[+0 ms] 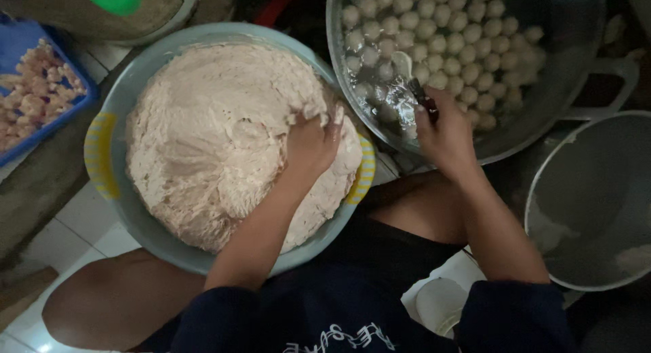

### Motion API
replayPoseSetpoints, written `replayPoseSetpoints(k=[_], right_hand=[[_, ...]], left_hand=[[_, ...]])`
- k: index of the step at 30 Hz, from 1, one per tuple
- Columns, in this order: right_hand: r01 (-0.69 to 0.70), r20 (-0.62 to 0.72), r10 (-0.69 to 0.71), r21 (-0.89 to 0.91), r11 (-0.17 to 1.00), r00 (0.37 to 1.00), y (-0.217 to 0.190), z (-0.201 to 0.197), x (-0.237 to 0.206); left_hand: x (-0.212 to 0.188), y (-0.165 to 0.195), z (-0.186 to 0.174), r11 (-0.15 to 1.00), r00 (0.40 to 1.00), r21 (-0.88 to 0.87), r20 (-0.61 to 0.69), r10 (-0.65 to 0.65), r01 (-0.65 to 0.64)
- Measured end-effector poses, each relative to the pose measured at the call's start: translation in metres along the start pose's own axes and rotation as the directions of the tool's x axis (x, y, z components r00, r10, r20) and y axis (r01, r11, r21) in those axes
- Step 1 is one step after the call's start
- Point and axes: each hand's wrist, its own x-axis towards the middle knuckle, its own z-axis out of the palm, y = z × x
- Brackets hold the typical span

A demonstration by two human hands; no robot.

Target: The person sits on the floor scooping meat paste from a large basin with a spoon, shaping the paste into balls by hand, and dropping each finished ball into a water-filled basin beside them where many balls accumulate. A tray of raw meat pieces sits nearby.

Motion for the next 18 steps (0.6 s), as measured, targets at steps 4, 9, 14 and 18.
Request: replayPoseSetpoints(k=[4, 9, 14, 18], right_hand=[[-0.083, 0.211, 0.068, 0.063, 0.995, 0.975, -0.026, -0.002, -0.020], [-0.148, 0.351, 0.100, 0.111, 0.983, 0.931, -0.051, 0.007, -0.034], [0.184, 0.308, -0.230, 0.171, 0.968, 0.923, -0.057, 0.011, -0.036], [-0.422, 0.608, 0.223, 0.204, 0.883, 0.762, -0.045, 0.008, -0.034]], left_hand=[[-0.003, 0.011, 0.007, 0.943, 0.970, -0.328, -0.242, -0.029, -0.054], [0.000, 0.016, 0.003, 0.864, 0.947, -0.476, -0.321, 0.002, -0.164], [0.008, 0.018, 0.002, 0.938, 0.941, -0.311, -0.335, 0.040, -0.150], [0.012, 0.024, -0.003, 0.904, 0.971, -0.358, 0.031, -0.239, 0.234]])
